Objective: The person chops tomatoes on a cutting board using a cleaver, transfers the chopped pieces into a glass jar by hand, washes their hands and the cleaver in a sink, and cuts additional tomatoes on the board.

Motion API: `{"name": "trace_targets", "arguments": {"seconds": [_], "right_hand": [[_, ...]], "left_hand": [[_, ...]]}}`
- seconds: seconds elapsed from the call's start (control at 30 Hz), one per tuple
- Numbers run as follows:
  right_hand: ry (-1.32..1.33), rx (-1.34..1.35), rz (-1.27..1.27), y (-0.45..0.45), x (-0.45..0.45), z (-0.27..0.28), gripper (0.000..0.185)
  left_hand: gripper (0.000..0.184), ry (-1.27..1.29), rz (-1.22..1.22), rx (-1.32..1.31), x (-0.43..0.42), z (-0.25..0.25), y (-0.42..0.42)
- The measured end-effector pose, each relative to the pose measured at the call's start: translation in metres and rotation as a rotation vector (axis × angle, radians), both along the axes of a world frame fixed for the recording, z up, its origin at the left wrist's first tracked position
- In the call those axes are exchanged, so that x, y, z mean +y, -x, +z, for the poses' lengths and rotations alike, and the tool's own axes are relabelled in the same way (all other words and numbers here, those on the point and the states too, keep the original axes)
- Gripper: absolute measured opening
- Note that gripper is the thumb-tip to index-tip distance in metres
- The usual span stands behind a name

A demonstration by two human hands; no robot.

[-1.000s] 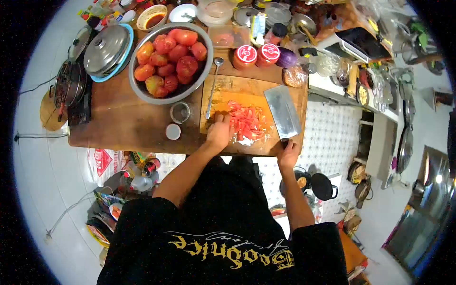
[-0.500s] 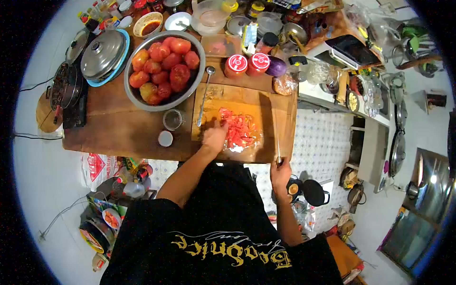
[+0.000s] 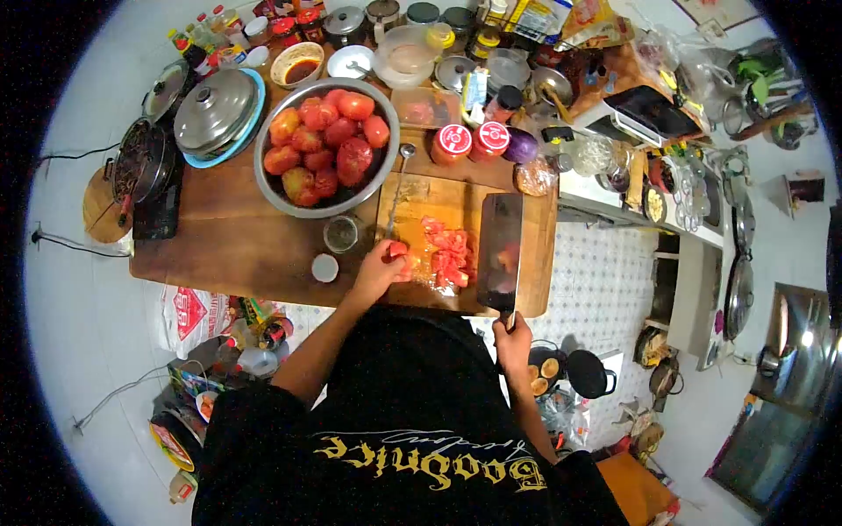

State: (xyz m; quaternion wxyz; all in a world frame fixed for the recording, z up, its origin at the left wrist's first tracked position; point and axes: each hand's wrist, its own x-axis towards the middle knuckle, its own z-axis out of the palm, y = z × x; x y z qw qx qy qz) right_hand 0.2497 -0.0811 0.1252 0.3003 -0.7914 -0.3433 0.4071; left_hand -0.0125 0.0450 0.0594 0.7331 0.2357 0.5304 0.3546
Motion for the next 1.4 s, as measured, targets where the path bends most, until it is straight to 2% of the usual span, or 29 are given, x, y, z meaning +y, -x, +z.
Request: {"name": "trace_targets", "arguments": {"seconds": [0.07,0.13,0.2,0.27,0.37,0.5,0.53,0.6,0.67,0.7,0.77,0.8,0.87,0.9,0.97,1.0,1.07,1.1,1.2,1.27,1.33,1.4], "right_hand": [[-0.011,0.068,0.033,0.007,0.009,0.004,0.012],[-0.019,0.134,0.061,0.018,0.017,0.005,0.014],[-0.144,0.234,0.139,0.033,0.029,0.003,0.011],[-0.091,0.233,0.154,0.043,0.035,0.003,0.011],[-0.056,0.208,0.191,0.057,0.040,0.000,0.017],[-0.016,0.180,0.232,0.070,0.043,-0.003,0.026],[-0.044,0.190,0.207,0.073,0.043,-0.004,0.017],[-0.069,0.199,0.182,0.074,0.042,-0.004,0.013],[-0.038,0.237,0.088,0.067,0.038,-0.001,0.015],[-0.049,0.160,0.103,0.056,0.029,-0.018,0.019],[0.011,0.182,0.043,0.045,0.025,-0.010,0.020],[0.069,0.210,-0.006,0.039,0.023,-0.006,0.022],[0.083,0.194,-0.057,0.023,0.013,-0.014,0.024],[0.090,0.214,-0.095,0.015,0.009,-0.016,0.024],[0.114,0.233,-0.169,0.001,-0.002,-0.021,0.025],[0.122,0.234,-0.186,-0.005,-0.006,-0.023,0.025],[0.128,0.248,-0.234,-0.018,-0.014,-0.030,0.025],[0.104,0.240,-0.222,-0.023,-0.019,-0.036,0.025],[0.092,0.256,-0.247,-0.035,-0.025,-0.047,0.027],[0.091,0.286,-0.274,-0.041,-0.027,-0.054,0.028],[0.057,0.226,-0.211,-0.045,-0.028,-0.057,0.028],[0.059,0.283,-0.246,-0.048,-0.029,-0.059,0.028]], "left_hand": [[0.023,-0.229,-0.031,0.168,-0.004,0.040,0.012],[0.021,-0.305,0.046,0.213,-0.002,0.069,0.028],[0.017,-0.398,0.070,0.788,0.005,0.098,0.048],[0.018,-0.353,0.082,0.748,0.010,0.067,0.072],[0.020,-0.550,0.029,0.951,0.014,0.052,0.085],[0.017,-0.622,0.019,0.976,0.010,0.045,0.098],[0.016,-0.581,0.002,0.979,0.008,0.039,0.103],[0.016,-0.537,-0.016,0.979,0.004,0.038,0.105],[0.020,-0.717,-0.021,1.145,0.002,0.043,0.096],[0.020,-0.721,-0.029,1.137,0.002,0.040,0.086],[0.020,-0.742,-0.254,0.925,-0.001,0.028,0.053],[0.030,-0.689,-0.431,0.972,0.001,0.023,0.038],[0.050,-0.624,-0.566,0.940,0.005,0.006,0.007],[0.050,-0.625,-0.580,0.934,0.010,0.002,-0.006],[0.071,-0.618,-0.696,0.972,0.023,-0.005,-0.031],[0.071,-0.618,-0.715,0.965,0.028,-0.004,-0.039],[0.083,-0.792,-0.788,1.132,0.038,-0.003,-0.054],[0.084,-0.726,-0.821,1.144,0.043,-0.015,-0.060],[0.082,-0.785,-1.014,1.223,0.055,-0.017,-0.067],[0.078,-0.834,-1.022,1.280,0.054,-0.025,-0.069],[0.072,-1.044,-0.915,1.225,0.055,-0.027,-0.068],[0.072,-0.972,-0.931,1.164,0.057,-0.033,-0.068]]}}
